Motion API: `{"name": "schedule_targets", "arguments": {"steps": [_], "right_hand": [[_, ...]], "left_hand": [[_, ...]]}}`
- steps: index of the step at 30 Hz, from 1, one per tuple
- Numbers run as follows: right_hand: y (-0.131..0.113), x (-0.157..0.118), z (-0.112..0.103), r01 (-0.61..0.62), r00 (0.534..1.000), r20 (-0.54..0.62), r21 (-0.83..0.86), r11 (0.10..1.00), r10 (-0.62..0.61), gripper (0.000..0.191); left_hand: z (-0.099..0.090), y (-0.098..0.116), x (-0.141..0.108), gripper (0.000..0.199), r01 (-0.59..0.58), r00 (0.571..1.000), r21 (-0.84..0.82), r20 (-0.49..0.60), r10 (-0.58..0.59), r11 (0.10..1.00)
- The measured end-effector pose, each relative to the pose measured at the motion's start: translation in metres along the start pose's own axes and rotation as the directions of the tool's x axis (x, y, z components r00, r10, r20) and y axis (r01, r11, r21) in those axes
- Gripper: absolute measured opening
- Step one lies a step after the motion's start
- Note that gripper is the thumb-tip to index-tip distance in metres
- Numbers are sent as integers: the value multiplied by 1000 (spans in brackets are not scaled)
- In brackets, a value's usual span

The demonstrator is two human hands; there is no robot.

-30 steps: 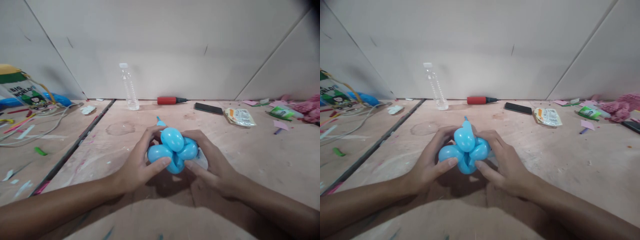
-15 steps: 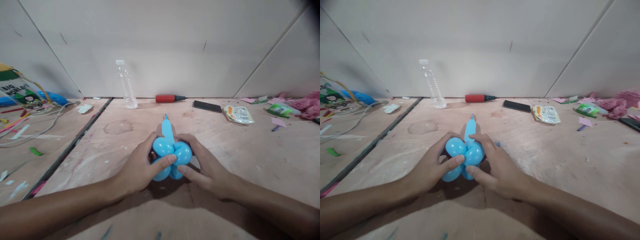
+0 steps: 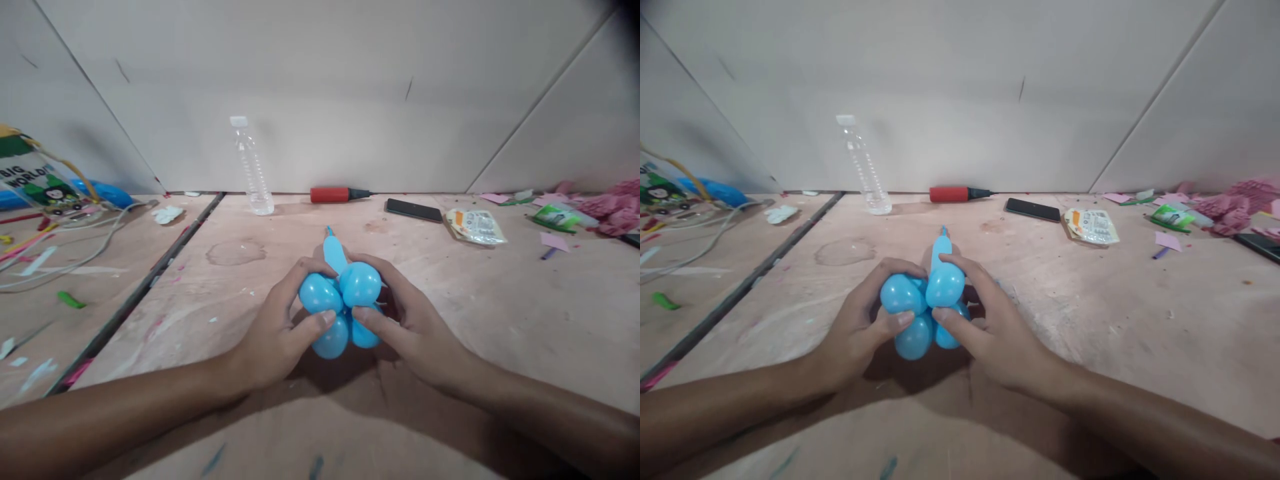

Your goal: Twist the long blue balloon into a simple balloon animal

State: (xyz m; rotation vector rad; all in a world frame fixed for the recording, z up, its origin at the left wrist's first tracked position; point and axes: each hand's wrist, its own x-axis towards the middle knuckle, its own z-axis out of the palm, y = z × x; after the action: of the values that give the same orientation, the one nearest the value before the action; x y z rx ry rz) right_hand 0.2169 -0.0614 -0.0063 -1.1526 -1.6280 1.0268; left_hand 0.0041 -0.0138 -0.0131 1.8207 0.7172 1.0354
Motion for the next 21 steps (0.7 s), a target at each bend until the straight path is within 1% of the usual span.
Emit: {"name": "schedule_targets", "arguments": {"steps": [2, 5, 7, 9, 11, 12, 13, 14, 16, 17, 18, 19, 21], "right_hand": [[-2, 2, -4, 16, 1000, 26, -17, 1000, -16, 58], [-4, 3, -8, 101, 994, 50, -143, 985, -95, 62], [-6, 3, -9, 168, 985, 78, -236, 957, -154, 63], [-6, 2, -8, 192, 980, 103, -298, 935, -169, 65], [-5, 1, -7, 171, 984, 96, -323, 931, -147, 74], [-5, 1, -7, 152, 988, 74, -320, 935, -136, 79], [-5, 1, -6, 137, 991, 50, -312, 940, -127, 80], [-6, 1, -6, 128, 992, 32, -308, 943, -124, 74], [-7, 2, -6, 140, 990, 16, -325, 935, -143, 45], [-8, 2, -7, 164, 986, 20, -345, 924, -168, 32], [-8, 3, -7, 199, 979, 33, -369, 908, -201, 24], [-9, 3, -8, 242, 969, 46, -393, 887, -244, 23], [-7, 2, -8, 321, 942, 62, -440, 839, -329, 34]], "left_hand": [[-3, 0, 1, 29, -56, 998, 65, 23, 55, 996], [-5, 3, 3, 37, -101, 995, 154, 40, 96, 983], [-4, 6, 4, 46, -72, 997, 193, 51, 64, 978], [-2, 9, 5, 52, -9, 998, 237, 56, -4, 971], [1, 10, 6, 49, 28, 998, 265, 45, -41, 964], [1, 11, 6, 46, 33, 999, 264, 34, -43, 964], [2, 11, 7, 42, 34, 999, 254, 18, -40, 967], [2, 10, 7, 39, 37, 999, 238, -3, -37, 971], [2, 9, 8, 35, 55, 998, 202, -53, -45, 978], [2, 8, 8, 34, 63, 996, 184, -75, -50, 981], [1, 7, 9, 32, 71, 994, 168, -91, -57, 983], [1, 6, 9, 31, 75, 993, 157, -102, -59, 985], [0, 5, 11, 30, 75, 991, 146, -121, -58, 986]]}}
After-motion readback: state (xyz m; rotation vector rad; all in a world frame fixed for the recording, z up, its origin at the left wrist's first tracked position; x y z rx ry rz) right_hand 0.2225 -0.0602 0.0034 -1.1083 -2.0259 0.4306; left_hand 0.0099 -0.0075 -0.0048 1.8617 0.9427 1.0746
